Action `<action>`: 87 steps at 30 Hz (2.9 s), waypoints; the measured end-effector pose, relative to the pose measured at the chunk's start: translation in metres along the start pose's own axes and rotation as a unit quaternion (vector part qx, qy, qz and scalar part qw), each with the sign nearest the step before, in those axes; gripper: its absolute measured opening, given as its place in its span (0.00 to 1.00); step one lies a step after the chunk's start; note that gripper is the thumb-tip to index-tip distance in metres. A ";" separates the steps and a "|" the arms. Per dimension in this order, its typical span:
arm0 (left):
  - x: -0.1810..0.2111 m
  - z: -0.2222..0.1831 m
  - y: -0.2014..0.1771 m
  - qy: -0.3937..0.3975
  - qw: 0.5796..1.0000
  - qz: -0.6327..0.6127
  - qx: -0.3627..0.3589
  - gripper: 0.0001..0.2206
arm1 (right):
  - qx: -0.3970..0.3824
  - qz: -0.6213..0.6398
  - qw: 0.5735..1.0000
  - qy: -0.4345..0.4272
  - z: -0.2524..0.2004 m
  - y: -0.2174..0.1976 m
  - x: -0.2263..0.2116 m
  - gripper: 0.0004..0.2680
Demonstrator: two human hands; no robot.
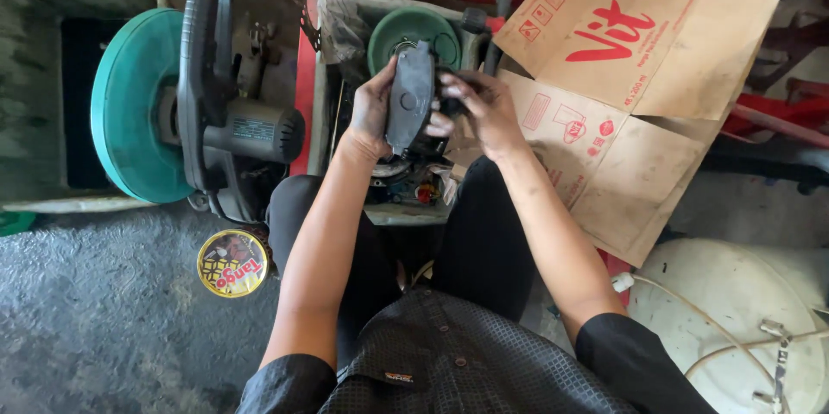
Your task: Cleaning various automotive components such as brake pads and gaskets with a cloth.
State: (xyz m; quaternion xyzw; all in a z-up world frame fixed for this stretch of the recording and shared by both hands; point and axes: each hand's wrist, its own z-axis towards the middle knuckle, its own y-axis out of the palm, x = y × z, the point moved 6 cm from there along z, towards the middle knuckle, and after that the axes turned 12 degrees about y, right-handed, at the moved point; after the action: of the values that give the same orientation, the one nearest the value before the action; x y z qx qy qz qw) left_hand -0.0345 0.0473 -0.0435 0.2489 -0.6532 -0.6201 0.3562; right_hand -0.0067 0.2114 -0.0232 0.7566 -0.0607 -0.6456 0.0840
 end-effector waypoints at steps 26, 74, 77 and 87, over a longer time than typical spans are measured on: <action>-0.047 0.015 -0.224 -0.030 0.381 0.914 0.137 0.23 | 0.174 -0.276 0.945 -0.025 -0.018 -0.058 0.059 0.08; -0.040 0.030 -0.142 0.238 0.508 0.828 0.011 0.07 | 0.041 -0.007 0.970 0.240 0.026 -0.091 0.180 0.14; -0.044 0.024 -0.133 0.189 0.461 0.867 -0.030 0.06 | 0.039 -0.114 0.973 0.196 0.026 -0.091 0.182 0.13; 0.006 -0.048 -0.260 -0.401 0.254 0.869 0.143 0.16 | 0.080 -0.215 0.957 0.177 0.026 -0.088 0.165 0.14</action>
State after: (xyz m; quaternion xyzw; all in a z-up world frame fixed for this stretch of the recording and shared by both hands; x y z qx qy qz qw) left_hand -0.0317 -0.0154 -0.3000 -0.7017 -0.6135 0.1460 0.3314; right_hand -0.0078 0.2628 -0.2045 0.8580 0.0676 -0.4976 -0.1078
